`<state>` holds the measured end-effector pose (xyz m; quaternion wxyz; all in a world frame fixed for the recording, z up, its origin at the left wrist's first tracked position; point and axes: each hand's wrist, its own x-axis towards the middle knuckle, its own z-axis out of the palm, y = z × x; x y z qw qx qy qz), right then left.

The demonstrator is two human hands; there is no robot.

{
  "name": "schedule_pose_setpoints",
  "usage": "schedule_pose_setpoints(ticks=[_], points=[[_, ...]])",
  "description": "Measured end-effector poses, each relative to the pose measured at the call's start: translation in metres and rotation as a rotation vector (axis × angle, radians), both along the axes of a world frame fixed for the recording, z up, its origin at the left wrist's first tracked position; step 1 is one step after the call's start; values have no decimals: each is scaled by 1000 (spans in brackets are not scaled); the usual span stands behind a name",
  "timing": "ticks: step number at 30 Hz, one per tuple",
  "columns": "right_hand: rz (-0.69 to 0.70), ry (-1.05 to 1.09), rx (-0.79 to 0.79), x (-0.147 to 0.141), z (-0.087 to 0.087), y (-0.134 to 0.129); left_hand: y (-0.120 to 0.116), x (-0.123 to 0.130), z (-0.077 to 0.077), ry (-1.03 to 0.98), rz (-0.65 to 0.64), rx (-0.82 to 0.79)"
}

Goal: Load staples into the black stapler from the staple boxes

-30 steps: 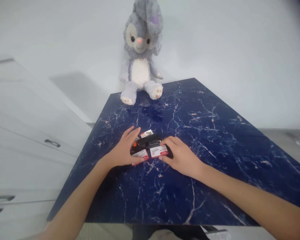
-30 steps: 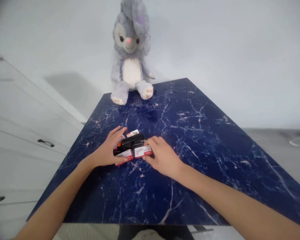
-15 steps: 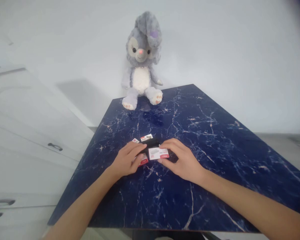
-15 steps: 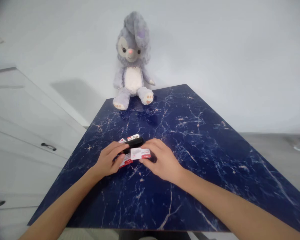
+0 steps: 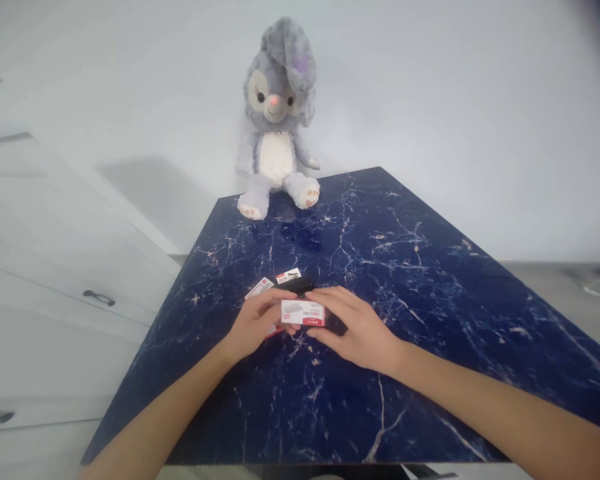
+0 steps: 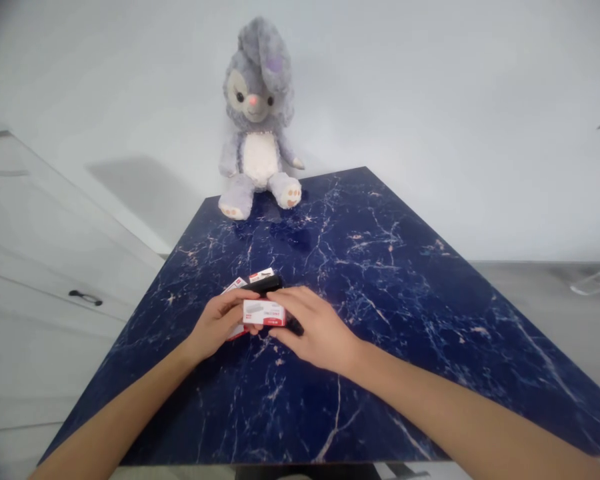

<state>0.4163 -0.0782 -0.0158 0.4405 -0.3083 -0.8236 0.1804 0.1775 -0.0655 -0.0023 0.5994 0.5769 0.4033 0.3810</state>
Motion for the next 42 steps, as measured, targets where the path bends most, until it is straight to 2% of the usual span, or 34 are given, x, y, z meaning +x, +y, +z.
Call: schedule_pose_setpoints(ticks=[4, 8, 11, 14, 18, 24, 29, 35, 39, 42], points=[[-61, -27, -28, 3, -3, 3, 3, -3, -4, 46, 136, 41], [-117, -33, -71, 5, -1, 2, 7, -9, -8, -35, 344, 156], [-142, -32, -76, 5, 4, 0, 10, -13, -9, -93, 397, 200], [-145, -35, -88, 5, 8, -1, 11, -16, -11, -91, 414, 232], [-97, -51, -20, 5, 5, -1, 9, -18, -13, -5, 421, 268], [-145, -82, -25, 4, 1, 0, 3, -17, -14, 149, 419, 368], [-130, -66, -56, 5, 6, 1, 2, -13, -8, 147, 336, 414], [-122, -70, -54, 6, 2, 4, 4, -11, -4, 112, 236, 425], [-111, -46, -63, 5, 4, 3, 6, -12, -7, 125, 289, 358], [-197, 62, -71, 5, 10, -1, 8, -13, -10, 97, 365, 322]])
